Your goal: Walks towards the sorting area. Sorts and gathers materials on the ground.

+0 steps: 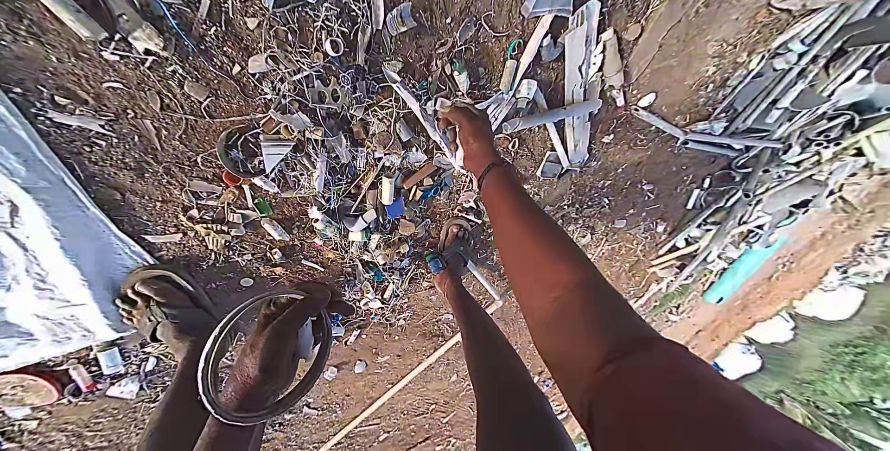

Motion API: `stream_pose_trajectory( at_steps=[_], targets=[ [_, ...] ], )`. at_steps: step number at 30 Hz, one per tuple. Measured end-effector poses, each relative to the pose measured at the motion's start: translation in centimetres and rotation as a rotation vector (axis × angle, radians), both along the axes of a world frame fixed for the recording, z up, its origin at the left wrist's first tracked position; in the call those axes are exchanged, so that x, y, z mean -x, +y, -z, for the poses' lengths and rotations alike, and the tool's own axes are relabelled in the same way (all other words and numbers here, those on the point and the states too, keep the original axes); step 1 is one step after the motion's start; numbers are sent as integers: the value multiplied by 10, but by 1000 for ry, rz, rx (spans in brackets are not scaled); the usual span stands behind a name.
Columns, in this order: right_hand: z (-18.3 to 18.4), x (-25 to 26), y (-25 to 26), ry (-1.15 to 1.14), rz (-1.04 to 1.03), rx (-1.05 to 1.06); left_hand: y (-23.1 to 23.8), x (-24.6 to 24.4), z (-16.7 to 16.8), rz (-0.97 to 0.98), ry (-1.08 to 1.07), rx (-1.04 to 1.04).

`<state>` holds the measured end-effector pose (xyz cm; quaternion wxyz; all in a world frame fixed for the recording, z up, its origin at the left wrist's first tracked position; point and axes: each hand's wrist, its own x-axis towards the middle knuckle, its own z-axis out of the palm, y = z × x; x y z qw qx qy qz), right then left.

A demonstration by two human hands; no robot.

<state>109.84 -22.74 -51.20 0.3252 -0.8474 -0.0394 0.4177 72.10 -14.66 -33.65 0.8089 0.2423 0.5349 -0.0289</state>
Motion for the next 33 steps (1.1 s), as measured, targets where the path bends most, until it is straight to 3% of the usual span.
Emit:
stream_pose_trajectory(
  at_steps=[2,4,10,14,17,24,27,30,33],
  targets=[
    [-23,16,-10,250,171,-131,2,-1,-2,-22,12,-3],
    [-39,29,-17,360,221,-170,3,-1,-3,-63,16,6],
    [-66,67,-11,475,261,-284,10,7,-7,-207,14,54],
    [-73,93,-7,471,276,-214,17,18,-7,-269,-37,75],
    [-88,127,-22,449,99,-6,17,33,2,-285,-71,64],
    [-97,212,-44,785,-401,365,27,36,-6,-308,-38,50],
    [-84,224,-57,508,-595,421,24,43,0,-306,-47,57],
    [-51,214,-63,76,-371,431,22,49,2,-335,-76,60],
    [6,183,-44,-122,-272,497,21,52,3,-360,-143,91]
  ],
)
